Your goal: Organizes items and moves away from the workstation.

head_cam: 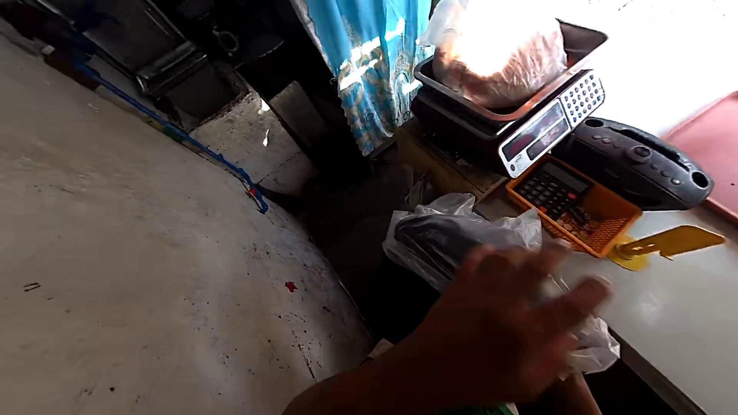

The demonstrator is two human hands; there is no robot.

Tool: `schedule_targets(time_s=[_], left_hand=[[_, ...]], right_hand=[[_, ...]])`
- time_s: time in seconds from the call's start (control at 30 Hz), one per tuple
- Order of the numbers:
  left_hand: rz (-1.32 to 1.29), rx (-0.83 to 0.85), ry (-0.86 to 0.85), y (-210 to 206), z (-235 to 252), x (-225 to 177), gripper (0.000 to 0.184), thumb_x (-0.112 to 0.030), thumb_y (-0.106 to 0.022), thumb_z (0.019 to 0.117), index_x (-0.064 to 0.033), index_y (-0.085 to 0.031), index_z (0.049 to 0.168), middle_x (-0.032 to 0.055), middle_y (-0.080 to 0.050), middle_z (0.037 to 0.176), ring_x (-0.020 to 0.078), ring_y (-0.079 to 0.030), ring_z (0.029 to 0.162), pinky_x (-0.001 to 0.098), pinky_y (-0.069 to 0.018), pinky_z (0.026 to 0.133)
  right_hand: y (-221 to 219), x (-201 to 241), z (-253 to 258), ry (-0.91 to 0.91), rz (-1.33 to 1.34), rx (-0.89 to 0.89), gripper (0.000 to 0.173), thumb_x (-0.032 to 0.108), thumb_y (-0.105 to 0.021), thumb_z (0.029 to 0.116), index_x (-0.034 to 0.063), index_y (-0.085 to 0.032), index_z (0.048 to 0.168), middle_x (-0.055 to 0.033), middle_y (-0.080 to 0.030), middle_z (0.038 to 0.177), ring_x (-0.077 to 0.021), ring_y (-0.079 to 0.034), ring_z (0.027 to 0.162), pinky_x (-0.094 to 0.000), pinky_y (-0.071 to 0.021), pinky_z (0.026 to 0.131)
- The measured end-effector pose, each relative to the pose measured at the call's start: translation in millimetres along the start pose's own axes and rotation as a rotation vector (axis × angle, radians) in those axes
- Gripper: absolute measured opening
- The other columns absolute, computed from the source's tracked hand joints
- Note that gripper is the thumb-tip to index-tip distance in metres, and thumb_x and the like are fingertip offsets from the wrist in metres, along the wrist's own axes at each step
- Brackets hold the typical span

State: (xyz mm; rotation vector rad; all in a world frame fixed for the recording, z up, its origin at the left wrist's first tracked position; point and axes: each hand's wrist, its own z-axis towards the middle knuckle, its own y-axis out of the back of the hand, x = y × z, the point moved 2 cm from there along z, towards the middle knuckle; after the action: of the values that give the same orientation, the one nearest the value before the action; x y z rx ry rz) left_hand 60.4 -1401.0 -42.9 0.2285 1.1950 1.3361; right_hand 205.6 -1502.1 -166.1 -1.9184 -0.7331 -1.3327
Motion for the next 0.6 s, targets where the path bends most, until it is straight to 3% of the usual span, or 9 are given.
schedule_targets(time_s=[0.03,0.1,0.13,0.2,0.3,0.37,0.4,0.5,0.6], left_hand=[[-0.047,-0.056,0.140,25.4,-11.7,38.3,0.041,-0.036,-0.057,0.0988,-0.0156,-0.069,0.132,0.0141,-0.061,0.143,0.0316,-0.056,0.133,0.0552,-0.0436,0.109],[-0.227,0.004,0.461,57.4,-37.4,122.7,0.054,-0.042,-0.055,0.0997,-0.0098,-0.059,0.143,0.0100,-0.054,0.151,0.0225,-0.049,0.141,0.0480,-0.0418,0.116],[-0.392,0.050,0.567,59.8,-50.7,159.0,0.058,-0.038,-0.056,0.0995,-0.0046,-0.053,0.147,0.0110,-0.054,0.149,0.0189,-0.052,0.137,0.0424,-0.0438,0.114],[-0.691,0.025,0.634,48.4,-78.7,204.2,0.049,-0.027,-0.058,0.0993,0.0028,-0.058,0.138,0.0116,-0.067,0.130,0.0139,-0.065,0.115,0.0339,-0.0540,0.101],[-0.795,-0.316,0.720,33.3,-117.3,215.2,0.020,-0.012,-0.062,0.0970,0.0004,-0.067,0.112,-0.0023,-0.071,0.098,0.0032,-0.067,0.088,0.0252,-0.0574,0.083],[-0.693,-0.591,0.843,30.4,-137.6,208.6,0.014,-0.005,-0.060,0.0970,0.0029,-0.066,0.107,-0.0032,-0.071,0.091,0.0006,-0.067,0.084,0.0227,-0.0575,0.081],[-0.636,-0.713,0.893,29.6,-146.4,207.7,0.016,-0.003,-0.059,0.0979,0.0052,-0.065,0.110,-0.0012,-0.071,0.093,0.0002,-0.067,0.086,0.0220,-0.0573,0.082],[-0.367,-0.977,0.996,31.5,-172.8,215.9,0.026,-0.003,-0.056,0.1009,0.0124,-0.065,0.120,0.0127,-0.073,0.110,0.0015,-0.068,0.097,0.0199,-0.0545,0.090],[0.014,-1.024,0.952,40.5,-187.9,222.9,0.027,-0.006,-0.054,0.1021,0.0081,-0.069,0.119,0.0130,-0.071,0.103,0.0053,-0.066,0.096,0.0203,-0.0534,0.089]], right_hand=[[14.1,-16.6,-0.5,0.101,0.054,0.133,0.036,0.026,-0.075,0.0916,-0.0034,-0.065,0.109,0.0045,-0.072,0.097,0.0056,-0.065,0.092,-0.0159,-0.0528,0.088],[25.8,-58.6,16.9,0.319,0.169,0.250,0.021,0.028,-0.072,0.0949,0.0161,-0.075,0.112,0.0141,-0.076,0.106,0.0077,-0.067,0.099,-0.0148,-0.0531,0.092],[23.5,-70.2,21.9,0.391,0.231,0.240,0.019,0.026,-0.072,0.0948,0.0185,-0.076,0.112,0.0133,-0.076,0.106,0.0057,-0.068,0.098,-0.0159,-0.0540,0.091],[11.8,-74.3,23.1,0.348,0.173,0.135,0.012,0.028,-0.070,0.0956,0.0245,-0.074,0.107,0.0173,-0.075,0.100,0.0074,-0.067,0.094,-0.0141,-0.0544,0.086],[-26.1,-52.9,33.4,0.169,0.067,0.031,0.009,0.012,-0.060,0.0990,0.0144,-0.069,0.101,0.0160,-0.072,0.088,0.0090,-0.065,0.085,-0.0121,-0.0542,0.082],[-63.8,-37.2,44.1,0.057,0.063,0.015,0.021,-0.006,-0.038,0.0995,0.0019,-0.057,0.101,0.0116,-0.066,0.082,0.0099,-0.062,0.080,-0.0097,-0.0529,0.078],[-74.1,-42.8,48.0,0.044,0.107,0.010,0.024,-0.001,-0.038,0.1002,0.0061,-0.060,0.102,0.0122,-0.071,0.084,0.0086,-0.065,0.082,-0.0120,-0.0552,0.080],[-90.8,-66.9,58.7,-0.069,0.131,0.093,0.025,0.037,-0.047,0.1056,0.0183,-0.059,0.117,0.0140,-0.072,0.099,0.0035,-0.067,0.095,-0.0204,-0.0576,0.087],[-128.1,-74.3,84.5,-0.184,0.136,0.172,0.029,0.037,-0.048,0.1009,0.0158,-0.060,0.117,0.0090,-0.074,0.096,-0.0003,-0.071,0.091,-0.0230,-0.0611,0.082]])
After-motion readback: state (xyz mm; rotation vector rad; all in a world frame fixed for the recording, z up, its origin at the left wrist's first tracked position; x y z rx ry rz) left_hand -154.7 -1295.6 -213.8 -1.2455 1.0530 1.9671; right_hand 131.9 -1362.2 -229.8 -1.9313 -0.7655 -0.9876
